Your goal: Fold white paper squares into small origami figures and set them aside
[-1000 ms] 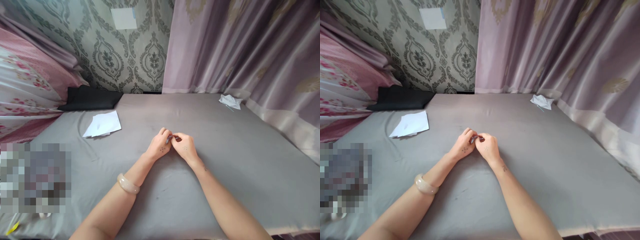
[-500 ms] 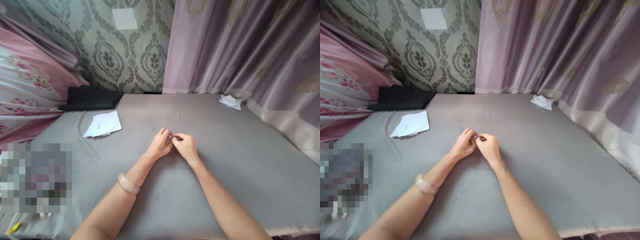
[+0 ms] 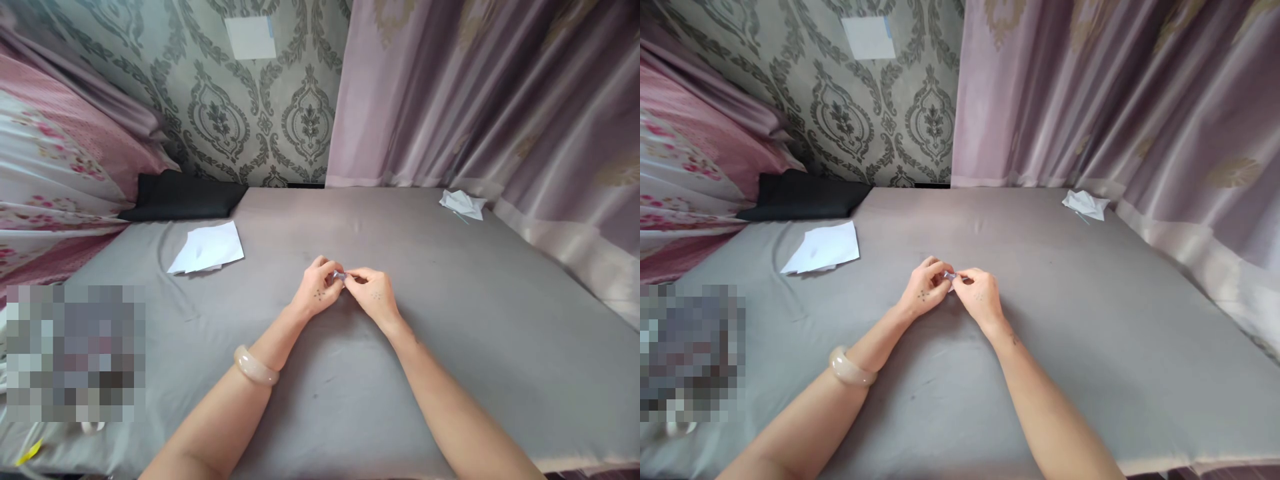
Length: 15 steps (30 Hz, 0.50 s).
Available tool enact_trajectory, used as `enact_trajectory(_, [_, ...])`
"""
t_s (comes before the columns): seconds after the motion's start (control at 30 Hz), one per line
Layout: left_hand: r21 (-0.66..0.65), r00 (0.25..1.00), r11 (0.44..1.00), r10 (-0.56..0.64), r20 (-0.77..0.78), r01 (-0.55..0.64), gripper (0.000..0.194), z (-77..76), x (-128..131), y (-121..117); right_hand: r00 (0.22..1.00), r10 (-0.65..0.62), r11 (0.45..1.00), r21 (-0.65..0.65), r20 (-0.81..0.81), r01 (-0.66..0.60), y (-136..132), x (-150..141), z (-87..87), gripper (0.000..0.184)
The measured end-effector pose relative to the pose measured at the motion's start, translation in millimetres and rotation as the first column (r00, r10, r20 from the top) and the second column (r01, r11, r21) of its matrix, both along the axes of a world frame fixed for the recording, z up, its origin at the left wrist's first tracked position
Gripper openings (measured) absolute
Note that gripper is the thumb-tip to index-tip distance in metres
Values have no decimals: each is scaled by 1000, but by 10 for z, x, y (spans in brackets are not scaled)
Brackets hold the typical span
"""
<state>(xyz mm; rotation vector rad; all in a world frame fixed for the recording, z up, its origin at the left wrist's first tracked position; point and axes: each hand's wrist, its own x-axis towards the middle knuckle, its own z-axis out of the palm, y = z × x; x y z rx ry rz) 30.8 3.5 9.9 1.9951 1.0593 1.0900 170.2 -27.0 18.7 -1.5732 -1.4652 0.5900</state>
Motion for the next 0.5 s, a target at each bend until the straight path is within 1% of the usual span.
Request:
enact_trajectory(0.1, [-43,999,999,32,-4,-32,19,37,-14,-2,1000,9,1000,4,-11,-9,-3,14,3,17])
enact_trajectory(0.23, [-100,996,991,83,-26,-85,20,69,-37,8,1000,0,1000,-30,-26,-1,-2,51,12,17])
enact_trajectory(0.33, [-100,994,989,104,-46,-108,18,73,-61,22,999,3,998,-55,-33,-5,0,71,25,19])
enact_trajectory(0.4, [-85,994,992,87,-59,-92,17,72,-82,32,999,2,998,-68,-36,-5,2,82,36,20])
enact_trajectory(0.5, [-58,995,998,29,-90,-34,13,69,-118,45,999,-2,994,-107,-46,-3,11,109,40,20])
